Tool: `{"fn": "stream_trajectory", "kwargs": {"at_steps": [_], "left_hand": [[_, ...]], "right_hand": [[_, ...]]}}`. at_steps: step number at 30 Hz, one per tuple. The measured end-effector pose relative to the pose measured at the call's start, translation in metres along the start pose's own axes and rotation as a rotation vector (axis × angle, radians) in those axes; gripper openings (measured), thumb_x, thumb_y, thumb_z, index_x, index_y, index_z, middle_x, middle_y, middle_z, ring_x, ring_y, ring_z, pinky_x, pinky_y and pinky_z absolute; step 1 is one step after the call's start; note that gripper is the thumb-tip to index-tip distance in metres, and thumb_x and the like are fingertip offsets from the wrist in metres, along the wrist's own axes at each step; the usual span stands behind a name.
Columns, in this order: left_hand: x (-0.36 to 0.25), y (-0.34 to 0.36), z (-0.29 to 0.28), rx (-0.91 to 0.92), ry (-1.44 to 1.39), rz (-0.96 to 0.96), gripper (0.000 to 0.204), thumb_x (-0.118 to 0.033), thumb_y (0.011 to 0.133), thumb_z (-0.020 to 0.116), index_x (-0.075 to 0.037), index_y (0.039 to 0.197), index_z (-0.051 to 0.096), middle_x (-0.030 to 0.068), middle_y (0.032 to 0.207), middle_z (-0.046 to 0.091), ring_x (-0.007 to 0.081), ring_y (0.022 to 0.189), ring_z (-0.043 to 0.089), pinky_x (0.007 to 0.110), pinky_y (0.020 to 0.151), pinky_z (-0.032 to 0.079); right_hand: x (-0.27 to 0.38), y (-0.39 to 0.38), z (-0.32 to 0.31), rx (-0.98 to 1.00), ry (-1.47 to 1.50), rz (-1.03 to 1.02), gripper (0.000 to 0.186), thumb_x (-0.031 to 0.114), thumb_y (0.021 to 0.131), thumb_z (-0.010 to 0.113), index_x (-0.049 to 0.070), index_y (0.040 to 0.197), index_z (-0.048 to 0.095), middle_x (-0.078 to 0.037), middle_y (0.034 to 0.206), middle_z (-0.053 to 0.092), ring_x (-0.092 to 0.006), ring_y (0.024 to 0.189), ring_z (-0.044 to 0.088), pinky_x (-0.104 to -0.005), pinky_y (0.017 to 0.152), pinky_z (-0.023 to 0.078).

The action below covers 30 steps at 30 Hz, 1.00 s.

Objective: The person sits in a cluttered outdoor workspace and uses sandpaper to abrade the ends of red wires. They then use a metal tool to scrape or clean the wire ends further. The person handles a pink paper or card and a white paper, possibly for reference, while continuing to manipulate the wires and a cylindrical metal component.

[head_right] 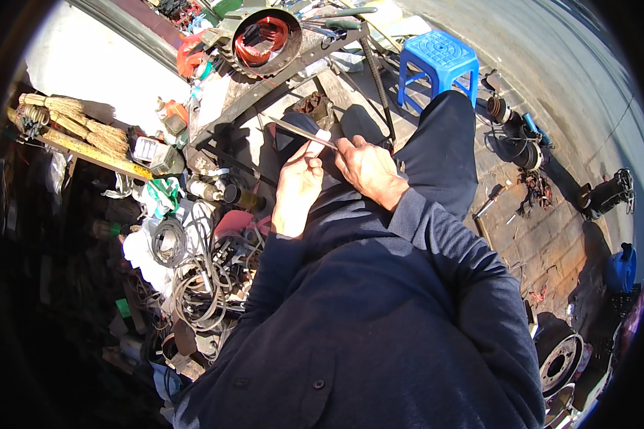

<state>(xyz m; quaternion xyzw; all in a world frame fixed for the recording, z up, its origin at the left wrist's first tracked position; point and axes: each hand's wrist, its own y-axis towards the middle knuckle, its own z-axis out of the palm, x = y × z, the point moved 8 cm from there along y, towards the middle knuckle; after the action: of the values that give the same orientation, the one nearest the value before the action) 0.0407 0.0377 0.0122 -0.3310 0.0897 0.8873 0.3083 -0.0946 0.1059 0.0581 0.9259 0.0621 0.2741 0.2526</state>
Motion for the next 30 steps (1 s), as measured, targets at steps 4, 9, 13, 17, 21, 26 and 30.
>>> {"fn": "stream_trajectory", "kwargs": {"at_steps": [4,9,13,17,21,26,30], "left_hand": [[-0.001,-0.004,-0.007,-0.062,0.026,0.01,0.05,0.001,0.1,0.049,0.008,0.15,0.046,0.0189,0.148,0.058,0.0099,0.079,0.063,0.024,0.075,0.056],[-0.01,-0.007,-0.005,-0.041,0.073,0.035,0.047,-0.001,0.103,0.05,0.009,0.149,0.047,0.021,0.138,0.064,0.0134,0.077,0.065,0.026,0.071,0.056],[-0.012,-0.008,-0.002,-0.105,0.275,0.036,0.039,-0.004,0.105,0.05,0.008,0.142,0.053,0.0219,0.128,0.069,0.0151,0.073,0.067,0.028,0.068,0.057],[-0.004,-0.009,0.018,-0.058,0.567,-0.035,0.024,-0.009,0.106,0.053,0.005,0.125,0.058,0.0208,0.112,0.074,0.0181,0.07,0.071,0.028,0.064,0.059],[-0.015,-0.012,0.037,0.096,0.643,-0.08,0.019,-0.011,0.105,0.059,0.003,0.117,0.058,0.0205,0.107,0.074,0.018,0.071,0.071,0.029,0.063,0.06],[-0.044,-0.002,0.028,-0.134,0.543,0.171,0.012,-0.007,0.103,0.064,-0.001,0.113,0.065,0.0145,0.102,0.075,0.0134,0.068,0.066,0.025,0.061,0.053],[-0.027,0.0,0.038,-0.101,0.383,0.273,0.019,-0.013,0.106,0.061,0.0,0.119,0.065,0.0147,0.118,0.072,0.0114,0.084,0.066,0.024,0.075,0.051]], "right_hand": [[-0.011,-0.001,0.009,0.02,-0.009,0.039,0.022,0.022,0.1,0.062,0.005,0.114,0.064,-0.017,0.088,0.065,-0.0396,0.076,0.069,-0.0491,0.065,0.056],[-0.048,0.009,-0.004,-0.025,0.029,0.213,0.019,0.023,0.1,0.06,0.005,0.103,0.062,-0.023,0.091,0.068,-0.0442,0.079,0.07,-0.0518,0.069,0.057],[-0.057,0.003,-0.016,-0.007,0.248,0.39,0.028,0.029,0.101,0.056,0.002,0.1,0.065,-0.028,0.091,0.07,-0.0492,0.083,0.068,-0.0542,0.075,0.054],[-0.035,0.012,-0.025,0.003,0.537,0.31,0.033,0.032,0.098,0.068,-0.001,0.101,0.069,-0.021,0.081,0.07,-0.0332,0.076,0.07,-0.0426,0.073,0.053],[-0.028,0.017,-0.015,0.167,0.697,0.364,0.028,0.024,0.095,0.077,-0.003,0.099,0.07,-0.006,0.078,0.068,-0.0124,0.073,0.059,-0.0333,0.067,0.05],[-0.026,0.007,-0.004,0.23,1.005,0.566,0.02,0.019,0.098,0.075,0.001,0.1,0.067,-0.001,0.07,0.062,-0.0064,0.046,0.049,-0.0234,0.04,0.037],[-0.013,0.006,-0.002,0.104,1.256,0.641,0.015,0.011,0.098,0.071,-0.001,0.105,0.064,-0.006,0.073,0.066,-0.0088,0.047,0.054,-0.0226,0.04,0.04]]}}
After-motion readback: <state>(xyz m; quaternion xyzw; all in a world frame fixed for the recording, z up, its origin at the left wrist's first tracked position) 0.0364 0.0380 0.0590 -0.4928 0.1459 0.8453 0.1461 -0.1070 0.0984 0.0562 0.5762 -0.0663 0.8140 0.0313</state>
